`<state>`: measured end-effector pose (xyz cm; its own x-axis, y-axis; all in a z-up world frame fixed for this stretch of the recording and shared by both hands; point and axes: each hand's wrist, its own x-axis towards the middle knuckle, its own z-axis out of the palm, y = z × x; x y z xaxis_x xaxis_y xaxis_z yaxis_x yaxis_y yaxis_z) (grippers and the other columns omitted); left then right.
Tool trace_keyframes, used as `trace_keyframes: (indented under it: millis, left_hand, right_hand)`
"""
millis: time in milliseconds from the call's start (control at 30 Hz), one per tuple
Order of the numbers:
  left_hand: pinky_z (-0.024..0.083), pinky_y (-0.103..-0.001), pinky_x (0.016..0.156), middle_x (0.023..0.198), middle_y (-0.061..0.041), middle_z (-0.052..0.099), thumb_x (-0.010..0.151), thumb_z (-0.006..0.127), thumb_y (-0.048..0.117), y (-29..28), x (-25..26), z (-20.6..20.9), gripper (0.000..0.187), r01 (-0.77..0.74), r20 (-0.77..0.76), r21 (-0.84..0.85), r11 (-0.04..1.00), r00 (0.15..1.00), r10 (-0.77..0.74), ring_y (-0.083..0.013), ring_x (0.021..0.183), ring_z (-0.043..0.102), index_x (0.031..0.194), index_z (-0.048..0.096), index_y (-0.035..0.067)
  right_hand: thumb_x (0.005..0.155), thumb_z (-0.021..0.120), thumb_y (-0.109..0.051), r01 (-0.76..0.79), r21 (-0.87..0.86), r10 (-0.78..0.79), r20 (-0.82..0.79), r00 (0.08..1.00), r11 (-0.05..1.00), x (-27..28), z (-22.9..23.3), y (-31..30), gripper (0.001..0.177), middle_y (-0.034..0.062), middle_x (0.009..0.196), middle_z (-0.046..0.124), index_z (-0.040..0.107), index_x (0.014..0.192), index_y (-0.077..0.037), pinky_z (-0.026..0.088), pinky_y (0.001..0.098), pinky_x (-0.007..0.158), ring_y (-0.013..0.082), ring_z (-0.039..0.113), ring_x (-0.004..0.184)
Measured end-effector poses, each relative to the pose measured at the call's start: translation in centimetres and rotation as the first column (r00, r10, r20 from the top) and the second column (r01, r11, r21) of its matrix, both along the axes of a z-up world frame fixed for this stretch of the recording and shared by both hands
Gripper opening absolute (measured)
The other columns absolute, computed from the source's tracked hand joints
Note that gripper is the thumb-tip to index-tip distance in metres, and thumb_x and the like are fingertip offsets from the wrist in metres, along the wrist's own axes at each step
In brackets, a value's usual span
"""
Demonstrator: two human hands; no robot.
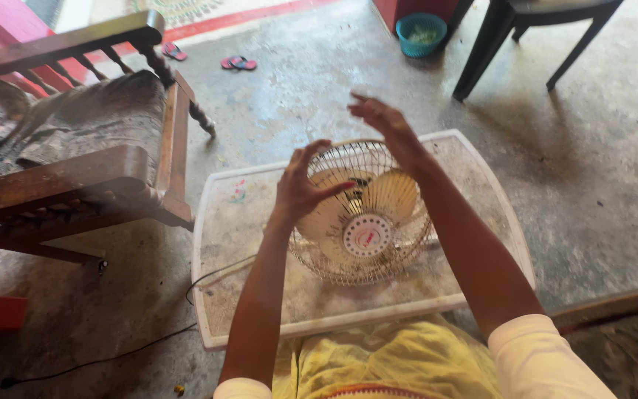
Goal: The person reassembles a table fan by attaching the front wire guard and securing the outer plastic ring. They align the guard over the blades and then repeatedly attempt to snap the outer ring into place, adjusting its position multiple times.
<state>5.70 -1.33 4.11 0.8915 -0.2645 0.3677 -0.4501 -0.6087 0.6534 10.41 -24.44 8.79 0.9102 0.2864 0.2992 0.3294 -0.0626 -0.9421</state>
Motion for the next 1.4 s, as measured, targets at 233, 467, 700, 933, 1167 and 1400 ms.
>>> trace_keyframes:
  millis: [233,467,700,933,1167,1400]
  left_hand:
    - [0.052,-0.053,0.112,0.138,-0.014,0.063,0.072,0.088,0.069,1.1,1.5,-0.1,0.093,0.076,0.040,-0.081,0.994,0.997,-0.073,-0.0346,0.132,0.061,0.143,0.051,0.023]
    - [0.050,-0.054,0.113,0.142,-0.015,0.062,0.075,0.092,0.064,1.5,1.1,0.6,0.089,0.085,0.020,-0.061,0.994,0.996,-0.084,-0.0373,0.135,0.061,0.144,0.050,0.025]
    - [0.051,-0.054,0.112,0.139,-0.013,0.063,0.076,0.091,0.067,1.3,-0.1,1.5,0.092,0.071,0.069,-0.019,0.997,0.995,-0.070,-0.0361,0.134,0.062,0.145,0.050,0.024]
    - [0.056,-0.050,0.110,0.136,-0.009,0.062,0.076,0.089,0.070,0.9,-2.7,1.9,0.094,0.038,0.165,0.018,0.999,0.985,-0.040,-0.0312,0.130,0.065,0.148,0.049,0.024]
    - [0.058,-0.046,0.110,0.139,-0.008,0.060,0.078,0.094,0.061,0.6,-3.6,2.1,0.092,0.084,0.243,-0.031,0.996,0.967,-0.074,-0.0284,0.132,0.064,0.148,0.049,0.022]
    - [0.060,-0.043,0.109,0.139,-0.006,0.060,0.077,0.095,0.060,0.4,-3.9,2.2,0.092,0.084,0.229,-0.058,0.995,0.971,-0.069,-0.0259,0.131,0.066,0.148,0.050,0.023]
  right_hand:
    - [0.109,0.046,-0.050,0.505,0.251,-0.513,-0.037,0.857,0.826,-11.1,-11.2,-9.7,0.061,0.0102,0.163,0.044,0.042,0.157,-0.012,0.027,0.0417,0.125,0.0222,0.040,0.153]
    - [0.104,0.052,-0.030,0.656,0.292,-0.259,-0.750,0.609,0.696,-24.4,-25.2,-5.2,0.053,0.0145,0.135,0.059,0.043,0.151,-0.006,0.049,0.0346,0.100,0.0237,0.058,0.116]
    - [0.106,0.052,-0.007,0.647,0.422,-0.118,-0.775,0.621,0.635,-25.1,-24.4,-1.2,0.036,0.0177,0.126,0.066,0.054,0.134,0.015,0.054,0.0395,0.108,0.0253,0.066,0.114]
    - [0.103,0.053,-0.002,0.683,0.533,-0.025,-0.780,0.626,0.499,-24.2,-26.3,-0.6,0.027,0.0114,0.121,0.066,0.056,0.129,0.004,0.055,0.0343,0.104,0.0214,0.066,0.111]
    - [0.100,0.058,0.000,0.587,0.647,0.036,-0.686,0.727,0.488,-23.3,-30.8,-1.3,0.027,0.0120,0.124,0.067,0.058,0.127,0.005,0.053,0.0358,0.104,0.0223,0.066,0.113]
    - [0.098,0.062,-0.002,0.553,0.648,0.020,-0.659,0.752,0.524,-22.9,-31.3,-1.2,0.026,0.0142,0.123,0.067,0.056,0.123,0.003,0.054,0.0368,0.104,0.0225,0.067,0.112]
